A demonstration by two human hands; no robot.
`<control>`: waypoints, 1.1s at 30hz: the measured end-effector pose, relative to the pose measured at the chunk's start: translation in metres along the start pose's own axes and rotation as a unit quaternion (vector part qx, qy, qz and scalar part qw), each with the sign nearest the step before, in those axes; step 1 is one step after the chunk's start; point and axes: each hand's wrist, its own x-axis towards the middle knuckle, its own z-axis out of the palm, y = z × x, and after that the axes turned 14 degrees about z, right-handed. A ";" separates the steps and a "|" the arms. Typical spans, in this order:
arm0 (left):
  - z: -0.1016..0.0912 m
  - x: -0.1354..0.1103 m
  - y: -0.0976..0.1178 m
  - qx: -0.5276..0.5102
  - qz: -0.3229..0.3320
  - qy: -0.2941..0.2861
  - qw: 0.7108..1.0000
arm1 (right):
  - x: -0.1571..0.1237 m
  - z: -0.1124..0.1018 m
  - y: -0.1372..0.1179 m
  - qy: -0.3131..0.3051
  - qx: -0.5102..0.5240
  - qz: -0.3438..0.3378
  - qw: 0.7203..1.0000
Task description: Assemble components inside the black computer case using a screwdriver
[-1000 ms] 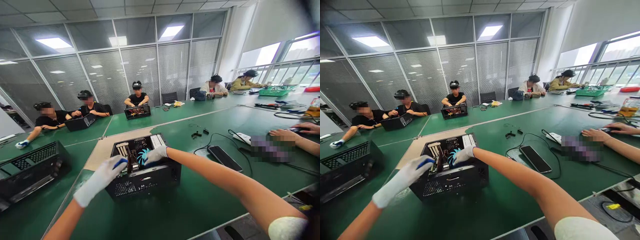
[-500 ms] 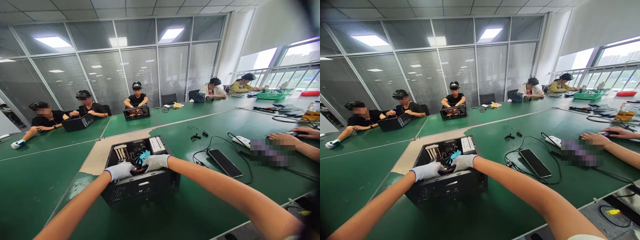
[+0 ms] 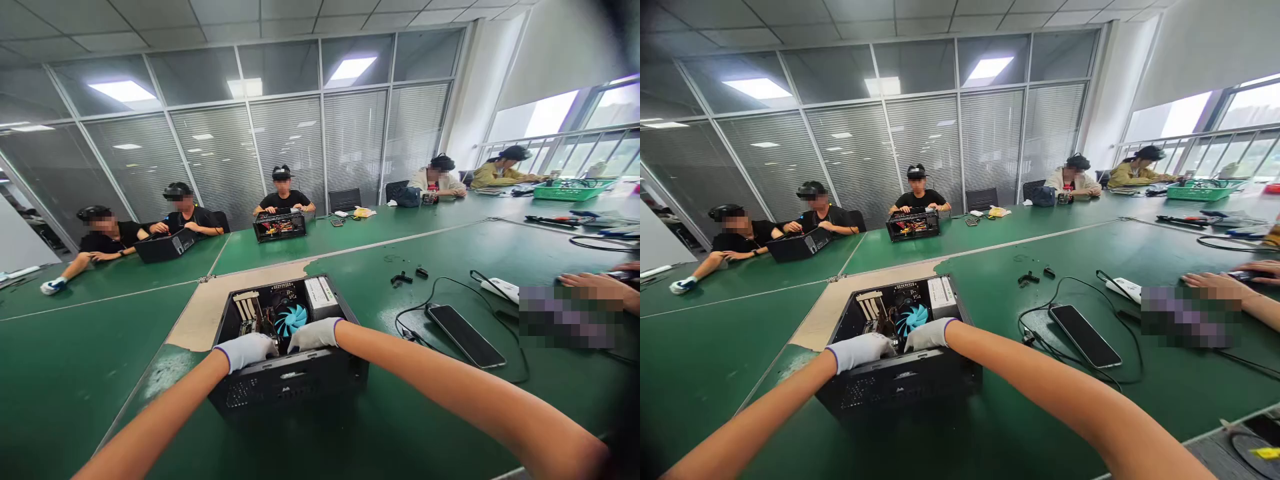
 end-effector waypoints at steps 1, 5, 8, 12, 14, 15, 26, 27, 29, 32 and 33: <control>0.000 0.002 0.001 0.000 -0.002 -0.007 1.000 | 0.002 0.000 0.000 -0.015 0.001 -0.007 1.000; -0.004 0.007 0.006 0.012 -0.016 -0.017 1.000 | 0.005 0.002 0.000 -0.012 -0.006 -0.002 1.000; -0.014 0.000 0.009 0.023 -0.035 -0.011 0.999 | 0.005 0.003 -0.001 0.054 -0.032 0.035 0.997; -0.036 -0.025 0.012 -0.026 -0.038 0.099 0.994 | 0.002 0.006 0.001 0.146 -0.032 0.053 0.987; -0.048 -0.034 0.013 -0.087 -0.042 0.163 0.982 | 0.001 0.007 0.002 0.244 -0.032 0.050 0.968; -0.054 -0.036 0.013 -0.124 -0.050 0.173 0.976 | 0.001 0.007 0.002 0.297 -0.034 0.052 0.953; -0.069 -0.046 -0.009 -0.326 -0.008 0.078 0.942 | 0.009 0.011 0.010 0.385 0.050 -0.006 0.921; -0.066 -0.047 -0.008 -0.246 -0.036 0.092 0.964 | 0.010 0.009 0.008 0.360 0.058 0.005 0.931; -0.059 -0.045 -0.002 -0.062 -0.073 0.125 0.987 | 0.008 0.002 0.002 0.300 0.068 0.028 0.951; -0.053 -0.041 0.016 0.148 -0.063 0.160 0.974 | -0.011 -0.012 -0.002 0.272 0.088 0.048 0.957; -0.051 -0.041 0.022 0.181 -0.074 0.175 0.965 | -0.023 -0.015 -0.001 0.287 0.097 0.052 0.952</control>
